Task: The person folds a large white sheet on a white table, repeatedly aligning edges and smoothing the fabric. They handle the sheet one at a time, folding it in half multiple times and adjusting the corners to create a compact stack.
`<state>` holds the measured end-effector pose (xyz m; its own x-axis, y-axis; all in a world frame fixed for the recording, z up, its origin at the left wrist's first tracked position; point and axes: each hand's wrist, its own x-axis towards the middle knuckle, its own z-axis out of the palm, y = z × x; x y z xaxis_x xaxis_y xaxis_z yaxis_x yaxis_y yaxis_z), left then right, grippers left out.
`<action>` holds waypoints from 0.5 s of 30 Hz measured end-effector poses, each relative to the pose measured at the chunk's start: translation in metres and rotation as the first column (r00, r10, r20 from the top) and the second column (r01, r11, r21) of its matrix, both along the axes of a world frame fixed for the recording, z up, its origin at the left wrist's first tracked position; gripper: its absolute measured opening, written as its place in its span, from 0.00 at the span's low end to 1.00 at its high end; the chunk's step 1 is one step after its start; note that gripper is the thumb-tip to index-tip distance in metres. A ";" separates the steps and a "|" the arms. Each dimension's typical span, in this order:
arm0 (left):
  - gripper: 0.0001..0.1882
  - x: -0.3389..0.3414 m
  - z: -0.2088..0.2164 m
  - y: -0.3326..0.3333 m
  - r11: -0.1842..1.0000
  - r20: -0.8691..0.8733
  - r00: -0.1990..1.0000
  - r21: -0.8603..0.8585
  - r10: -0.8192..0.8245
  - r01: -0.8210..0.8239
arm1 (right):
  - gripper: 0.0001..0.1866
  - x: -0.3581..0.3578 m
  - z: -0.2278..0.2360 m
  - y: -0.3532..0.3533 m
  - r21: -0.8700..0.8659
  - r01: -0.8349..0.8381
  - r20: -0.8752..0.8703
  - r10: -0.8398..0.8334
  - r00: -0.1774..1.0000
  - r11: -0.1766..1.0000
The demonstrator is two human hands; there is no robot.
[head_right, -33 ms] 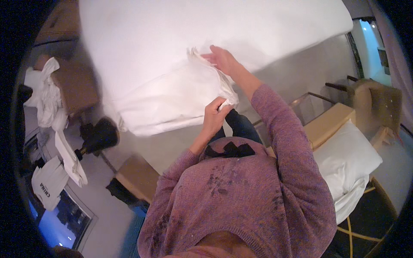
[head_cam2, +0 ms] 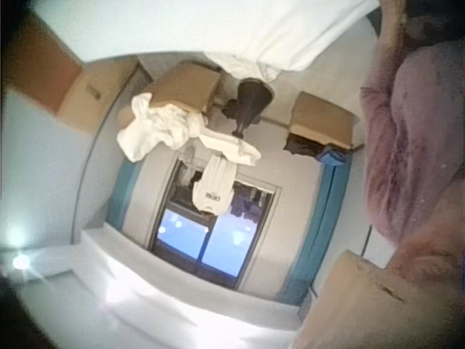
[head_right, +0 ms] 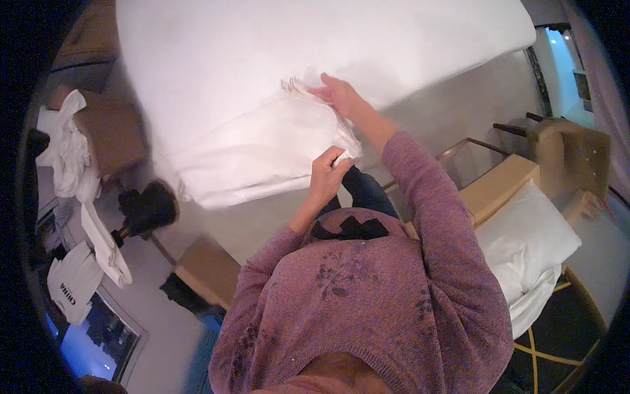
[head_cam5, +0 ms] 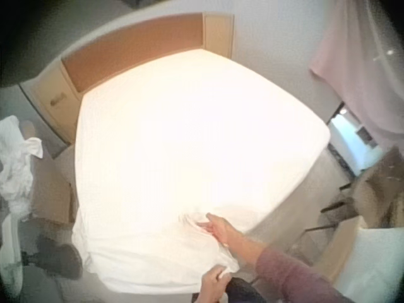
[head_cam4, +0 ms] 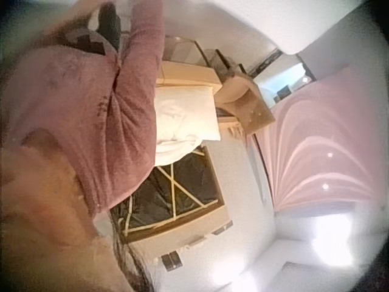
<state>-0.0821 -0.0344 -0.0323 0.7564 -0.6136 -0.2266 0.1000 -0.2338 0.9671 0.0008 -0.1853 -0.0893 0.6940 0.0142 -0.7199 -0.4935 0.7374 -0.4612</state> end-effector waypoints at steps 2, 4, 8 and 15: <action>0.07 -0.004 -0.013 -0.003 0.997 0.007 0.999 0.074 0.036 -0.036 | 0.24 -0.019 -0.019 0.002 0.034 -0.064 -0.075 0.067 0.995 0.997; 0.07 -0.006 -0.020 -0.008 0.999 0.050 0.999 0.042 0.007 -0.010 | 0.26 -0.032 -0.027 -0.005 -0.138 -0.165 -0.115 0.150 0.982 0.976; 0.06 -0.007 -0.023 -0.012 0.999 0.065 0.998 0.051 -0.006 0.003 | 0.30 -0.050 -0.035 -0.020 -0.352 -0.510 -0.308 0.418 0.855 0.784; 0.07 -0.016 -0.020 -0.013 0.981 0.221 0.959 0.118 -0.177 0.154 | 0.21 -0.093 -0.065 -0.007 -0.244 -0.374 -0.323 0.289 0.901 0.895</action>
